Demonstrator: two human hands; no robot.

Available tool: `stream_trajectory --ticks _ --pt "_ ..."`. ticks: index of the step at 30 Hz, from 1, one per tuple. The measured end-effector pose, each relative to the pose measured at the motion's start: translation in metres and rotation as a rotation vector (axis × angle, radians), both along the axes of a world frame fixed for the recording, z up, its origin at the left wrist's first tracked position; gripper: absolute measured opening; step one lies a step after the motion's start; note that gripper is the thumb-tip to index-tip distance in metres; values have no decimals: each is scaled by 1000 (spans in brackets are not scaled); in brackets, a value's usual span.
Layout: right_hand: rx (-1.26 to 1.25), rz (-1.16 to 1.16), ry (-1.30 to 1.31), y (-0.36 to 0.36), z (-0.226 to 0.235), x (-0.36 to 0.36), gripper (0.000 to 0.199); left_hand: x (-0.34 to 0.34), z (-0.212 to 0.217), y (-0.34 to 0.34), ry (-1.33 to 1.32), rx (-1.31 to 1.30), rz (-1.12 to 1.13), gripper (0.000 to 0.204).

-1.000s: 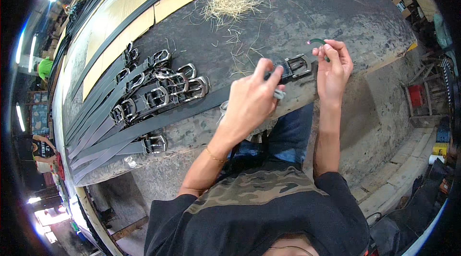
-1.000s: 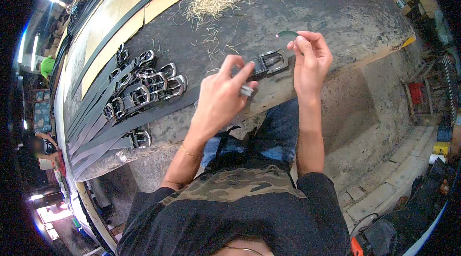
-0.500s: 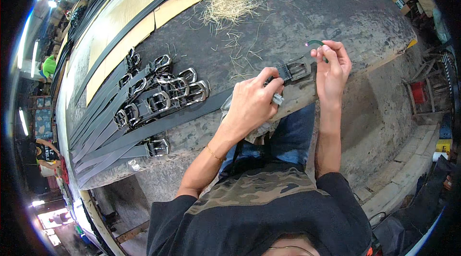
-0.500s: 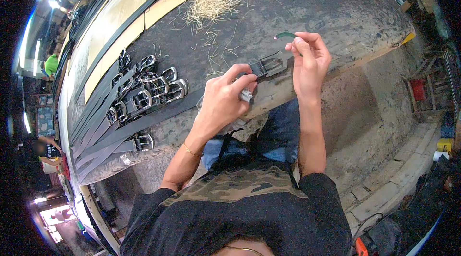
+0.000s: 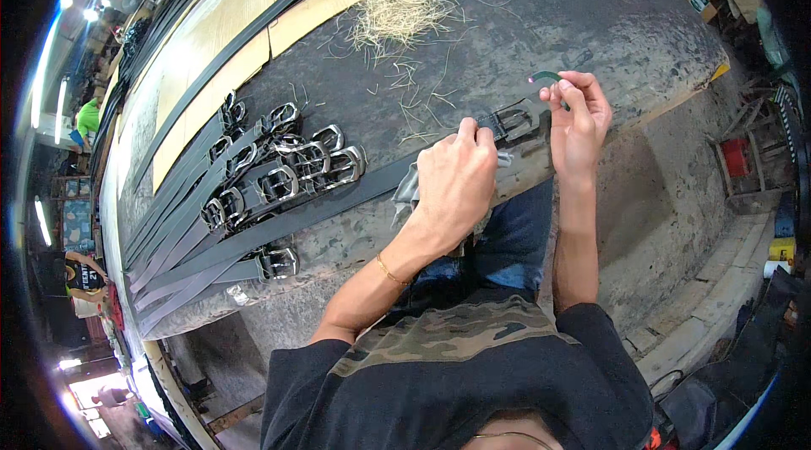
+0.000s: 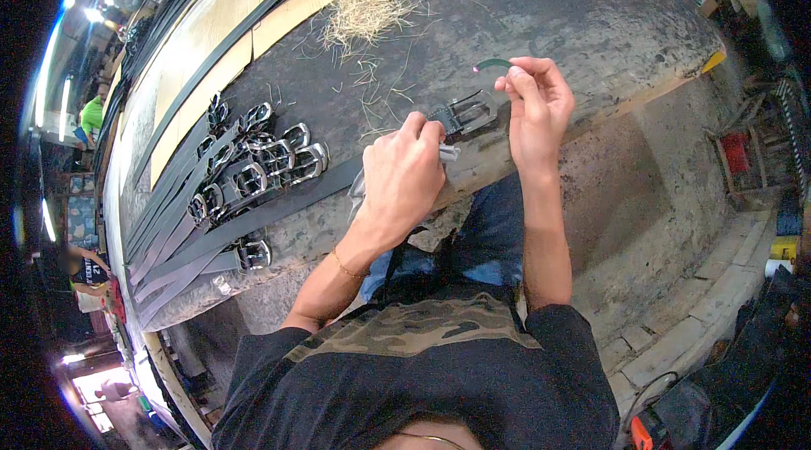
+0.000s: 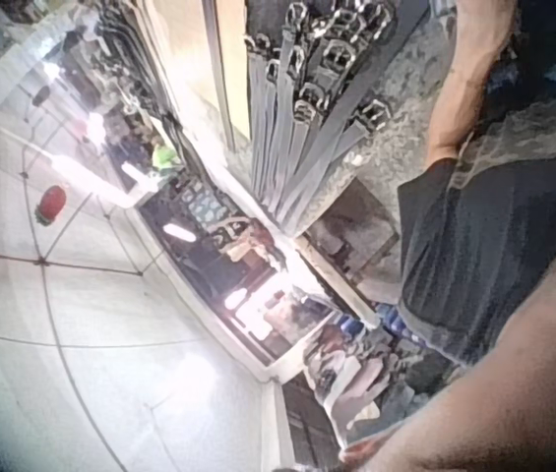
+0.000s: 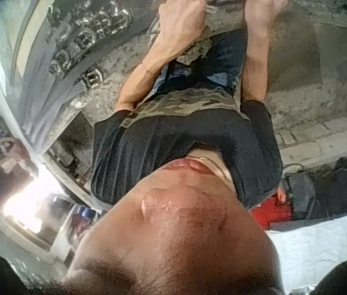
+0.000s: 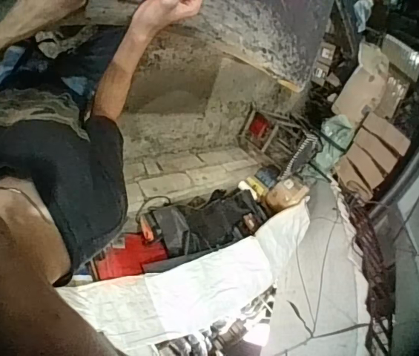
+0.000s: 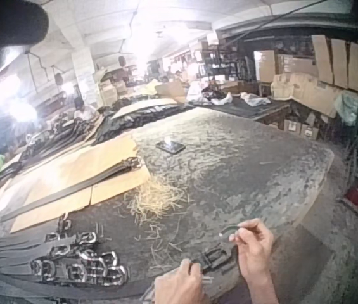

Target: Assembling and finishing leather belts by trimming threads and checking buckle hardware.

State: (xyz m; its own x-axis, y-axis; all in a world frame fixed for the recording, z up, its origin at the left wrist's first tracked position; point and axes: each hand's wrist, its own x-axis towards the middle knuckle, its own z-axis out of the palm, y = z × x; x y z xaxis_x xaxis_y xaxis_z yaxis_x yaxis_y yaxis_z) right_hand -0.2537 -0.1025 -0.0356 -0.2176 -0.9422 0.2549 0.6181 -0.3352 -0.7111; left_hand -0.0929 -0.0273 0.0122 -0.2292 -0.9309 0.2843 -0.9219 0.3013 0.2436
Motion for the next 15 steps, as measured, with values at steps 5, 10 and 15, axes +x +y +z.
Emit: stream_trajectory --ticks 5,10,15 --pt "11 -5 9 0 1 -1 8 -2 0 -3 -164 -54 -89 18" --pt "-7 -12 9 0 2 0 9 -3 6 -7 -179 14 -104 13" --pt "-1 -11 4 0 1 0 8 -2 3 -14 -186 67 -110 16"
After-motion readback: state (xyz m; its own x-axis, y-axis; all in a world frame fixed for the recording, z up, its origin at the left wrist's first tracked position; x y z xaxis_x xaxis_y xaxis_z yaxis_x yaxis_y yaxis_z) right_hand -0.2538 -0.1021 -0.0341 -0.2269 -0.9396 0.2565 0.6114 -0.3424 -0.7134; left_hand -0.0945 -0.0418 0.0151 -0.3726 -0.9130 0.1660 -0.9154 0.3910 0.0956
